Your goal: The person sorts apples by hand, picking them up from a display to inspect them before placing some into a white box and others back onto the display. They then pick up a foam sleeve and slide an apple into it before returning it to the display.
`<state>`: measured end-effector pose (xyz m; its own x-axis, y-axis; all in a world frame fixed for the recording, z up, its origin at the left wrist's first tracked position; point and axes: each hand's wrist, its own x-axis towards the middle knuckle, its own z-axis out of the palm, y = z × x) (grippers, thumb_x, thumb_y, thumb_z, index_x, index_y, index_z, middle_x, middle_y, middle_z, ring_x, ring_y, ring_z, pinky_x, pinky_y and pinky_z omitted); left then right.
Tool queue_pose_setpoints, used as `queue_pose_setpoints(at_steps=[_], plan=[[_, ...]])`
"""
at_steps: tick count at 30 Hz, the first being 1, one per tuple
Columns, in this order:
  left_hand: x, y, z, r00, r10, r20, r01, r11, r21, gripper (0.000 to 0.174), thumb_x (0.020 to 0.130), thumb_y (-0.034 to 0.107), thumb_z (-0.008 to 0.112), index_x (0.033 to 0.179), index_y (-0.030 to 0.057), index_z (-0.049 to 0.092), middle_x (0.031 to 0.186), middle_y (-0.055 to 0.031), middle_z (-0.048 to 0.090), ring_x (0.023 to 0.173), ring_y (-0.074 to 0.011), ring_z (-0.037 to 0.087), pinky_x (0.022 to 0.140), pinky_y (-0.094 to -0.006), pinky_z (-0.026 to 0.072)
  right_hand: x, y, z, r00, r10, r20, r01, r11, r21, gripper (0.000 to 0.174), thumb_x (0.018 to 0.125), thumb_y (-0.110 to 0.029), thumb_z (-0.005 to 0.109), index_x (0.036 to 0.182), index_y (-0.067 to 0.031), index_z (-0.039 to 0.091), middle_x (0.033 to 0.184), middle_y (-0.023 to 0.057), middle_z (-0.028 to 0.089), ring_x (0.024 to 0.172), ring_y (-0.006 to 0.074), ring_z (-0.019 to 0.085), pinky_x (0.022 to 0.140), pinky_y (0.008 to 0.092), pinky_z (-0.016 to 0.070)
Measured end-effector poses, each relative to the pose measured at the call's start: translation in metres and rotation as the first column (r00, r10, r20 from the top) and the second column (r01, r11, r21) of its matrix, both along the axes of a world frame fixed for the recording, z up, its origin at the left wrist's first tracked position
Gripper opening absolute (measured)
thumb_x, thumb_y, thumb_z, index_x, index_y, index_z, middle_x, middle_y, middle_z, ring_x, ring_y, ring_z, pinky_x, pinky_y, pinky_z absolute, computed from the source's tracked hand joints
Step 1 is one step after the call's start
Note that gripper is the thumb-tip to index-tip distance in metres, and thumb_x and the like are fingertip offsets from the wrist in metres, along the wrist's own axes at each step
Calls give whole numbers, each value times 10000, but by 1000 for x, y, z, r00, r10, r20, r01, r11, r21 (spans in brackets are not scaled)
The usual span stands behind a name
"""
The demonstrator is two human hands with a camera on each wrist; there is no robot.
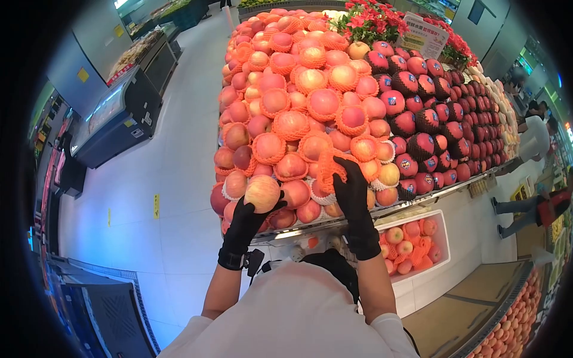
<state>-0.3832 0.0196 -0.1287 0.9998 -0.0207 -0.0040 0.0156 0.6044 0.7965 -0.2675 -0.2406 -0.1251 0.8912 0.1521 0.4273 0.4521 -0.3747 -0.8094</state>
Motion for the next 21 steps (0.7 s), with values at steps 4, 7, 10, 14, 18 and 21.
queue_pose_setpoints(at_steps=[4,7,10,14,18,21], plan=[[9,2,-14,998,-9,-69,0,991,-130,524,940,195,612,1372,-50,442,1210,-137,603,1051,-227,640,864,-323,560,-4,26,10,991,64,122,-53,995,-87,400,852,17,614,1248,-25,586,1182,171,610,1151,336,573,979,402,471],[13,2,-14,987,-75,-140,42,975,-220,485,954,199,602,1356,-30,458,1188,-129,602,1024,-211,638,841,-304,557,-18,43,18,990,101,97,-91,990,-110,472,844,27,619,1305,-61,568,1235,181,575,1161,354,571,980,408,473],[21,-6,-23,953,-136,-272,8,906,-423,439,959,216,603,1317,-11,493,1114,-97,612,935,-167,629,761,-266,542,-15,49,6,990,126,70,-109,972,-210,488,863,-10,617,1341,-87,553,1287,196,539,1186,365,560,971,417,482],[24,-9,-31,966,-124,-226,49,949,-313,385,961,238,607,1251,-6,543,995,-45,621,810,-110,599,655,-224,493,-17,58,-2,988,142,62,-121,956,-266,473,874,-37,618,1340,-77,552,1293,202,535,1195,370,557,977,417,480],[25,-14,-32,961,-148,-232,69,946,-316,371,972,228,589,1256,-7,536,1051,-51,595,884,-133,574,740,-249,465,-29,71,13,973,232,-19,-233,968,-90,475,877,-7,612,1344,-68,554,1294,166,546,1215,318,560,987,386,474],[23,-4,-31,986,-118,-121,107,990,-93,389,996,192,545,1321,-12,482,1252,-121,558,1131,-232,585,987,-341,499,-23,72,6,953,297,-57,-294,954,55,443,884,-42,620,1323,-61,563,1283,199,557,1182,379,564,1002,421,463]])
